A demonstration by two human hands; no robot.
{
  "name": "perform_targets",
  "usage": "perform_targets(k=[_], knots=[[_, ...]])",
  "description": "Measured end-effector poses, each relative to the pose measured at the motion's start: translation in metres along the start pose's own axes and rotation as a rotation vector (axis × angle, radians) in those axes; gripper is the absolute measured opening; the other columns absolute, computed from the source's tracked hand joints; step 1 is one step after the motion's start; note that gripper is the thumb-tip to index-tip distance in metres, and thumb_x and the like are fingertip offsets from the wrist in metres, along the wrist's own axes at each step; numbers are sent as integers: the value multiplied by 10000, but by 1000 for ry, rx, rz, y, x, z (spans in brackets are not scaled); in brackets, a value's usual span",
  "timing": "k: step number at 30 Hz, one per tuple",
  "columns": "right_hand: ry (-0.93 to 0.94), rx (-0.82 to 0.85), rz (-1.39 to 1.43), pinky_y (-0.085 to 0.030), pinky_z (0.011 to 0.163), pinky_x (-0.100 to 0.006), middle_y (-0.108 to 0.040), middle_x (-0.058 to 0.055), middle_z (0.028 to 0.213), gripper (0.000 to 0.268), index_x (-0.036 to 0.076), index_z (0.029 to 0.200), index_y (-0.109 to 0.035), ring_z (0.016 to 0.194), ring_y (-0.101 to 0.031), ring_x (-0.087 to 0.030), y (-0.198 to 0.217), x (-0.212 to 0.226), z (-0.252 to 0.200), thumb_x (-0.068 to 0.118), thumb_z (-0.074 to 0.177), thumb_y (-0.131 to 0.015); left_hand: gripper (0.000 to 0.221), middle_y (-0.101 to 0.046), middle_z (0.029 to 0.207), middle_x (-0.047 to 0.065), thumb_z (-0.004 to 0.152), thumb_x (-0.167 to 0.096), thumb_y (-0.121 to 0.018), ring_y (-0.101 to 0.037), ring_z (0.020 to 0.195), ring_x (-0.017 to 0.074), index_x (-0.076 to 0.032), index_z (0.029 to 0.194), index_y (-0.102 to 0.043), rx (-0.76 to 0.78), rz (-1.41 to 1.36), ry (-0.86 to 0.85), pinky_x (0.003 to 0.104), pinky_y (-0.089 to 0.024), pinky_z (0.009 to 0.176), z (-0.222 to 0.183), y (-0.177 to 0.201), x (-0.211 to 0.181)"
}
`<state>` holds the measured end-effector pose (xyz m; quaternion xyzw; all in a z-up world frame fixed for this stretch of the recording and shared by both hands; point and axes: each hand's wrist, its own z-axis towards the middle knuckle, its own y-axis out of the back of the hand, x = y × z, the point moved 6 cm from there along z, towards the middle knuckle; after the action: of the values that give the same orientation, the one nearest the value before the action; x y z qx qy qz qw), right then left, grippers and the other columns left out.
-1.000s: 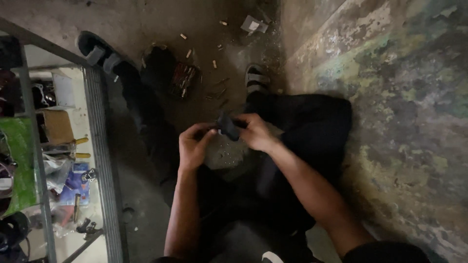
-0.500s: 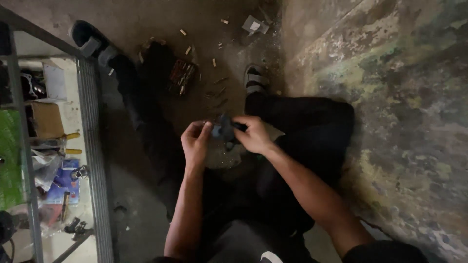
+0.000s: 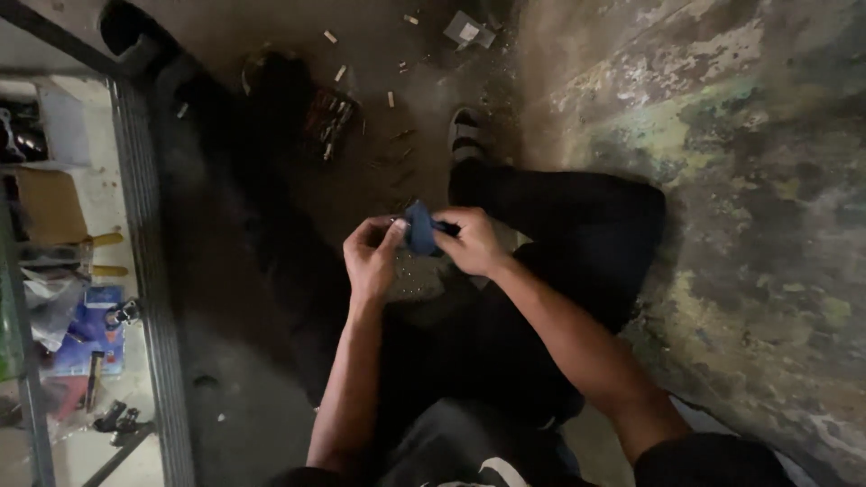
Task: The person cleans small motorcycle engine components using a cloth and a pick tool while sitting in a workshop.
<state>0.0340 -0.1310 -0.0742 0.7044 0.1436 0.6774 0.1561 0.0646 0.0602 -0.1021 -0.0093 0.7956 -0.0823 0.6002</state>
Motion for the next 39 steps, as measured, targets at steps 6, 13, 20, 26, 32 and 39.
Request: perform_targets(k=[6, 13, 20, 26, 32, 39], knots=[[39, 59, 40, -564, 736, -329, -754, -129, 922, 182, -9, 1036, -738, 813, -736, -195, -3, 22, 5, 106, 896, -746, 188, -718, 846, 34, 934, -153, -807, -629, 764, 91, 14, 911, -723, -185, -44, 50, 246, -515, 726, 1, 21, 6], [-99, 124, 68, -548, 669, -320, -750, -95, 839, 178, -9, 1025, -753, 731, -699, -157, -15, 19, 9, 142, 931, -738, 163, -703, 907, 22, 951, -131, -782, -627, 832, 93, -1, 999, -696, -188, -170, 46, 255, -514, 770, -2, 26, -12], [-43, 44, 78, -578, 765, -305, -779, -93, 953, 215, -26, 1098, -732, 864, -709, -113, -27, 36, 18, 72, 911, -691, 185, -730, 992, 9, 964, -92, -730, -659, 923, 87, -4, 1127, -719, -75, -198, -48, 251, -535, 849, -8, 33, -28], [12, 44, 131, -580, 756, -275, -784, -69, 960, 193, -23, 1099, -744, 853, -707, -86, -37, 80, 31, 45, 925, -698, 93, -714, 958, 10, 1003, -93, -725, -645, 886, 86, -7, 1038, -720, -258, -261, -143, 257, -520, 818, -13, 60, -50], [39, 59, 296, -557, 751, -261, -759, -39, 943, 131, -36, 1095, -737, 840, -663, -70, -51, 87, 28, 21, 988, -687, 79, -709, 937, 0, 1000, -101, -716, -647, 862, 78, -29, 1029, -701, -303, -313, -145, 257, -520, 783, -22, 67, -76], [19, 87, 477, -578, 835, -292, -740, -57, 1047, 210, -26, 1124, -693, 939, -682, -110, -66, 66, 32, -48, 928, -623, 179, -713, 1141, 23, 984, -61, -723, -655, 998, 94, 29, 1134, -688, -252, -319, -145, 278, -535, 892, -22, 60, -62]])
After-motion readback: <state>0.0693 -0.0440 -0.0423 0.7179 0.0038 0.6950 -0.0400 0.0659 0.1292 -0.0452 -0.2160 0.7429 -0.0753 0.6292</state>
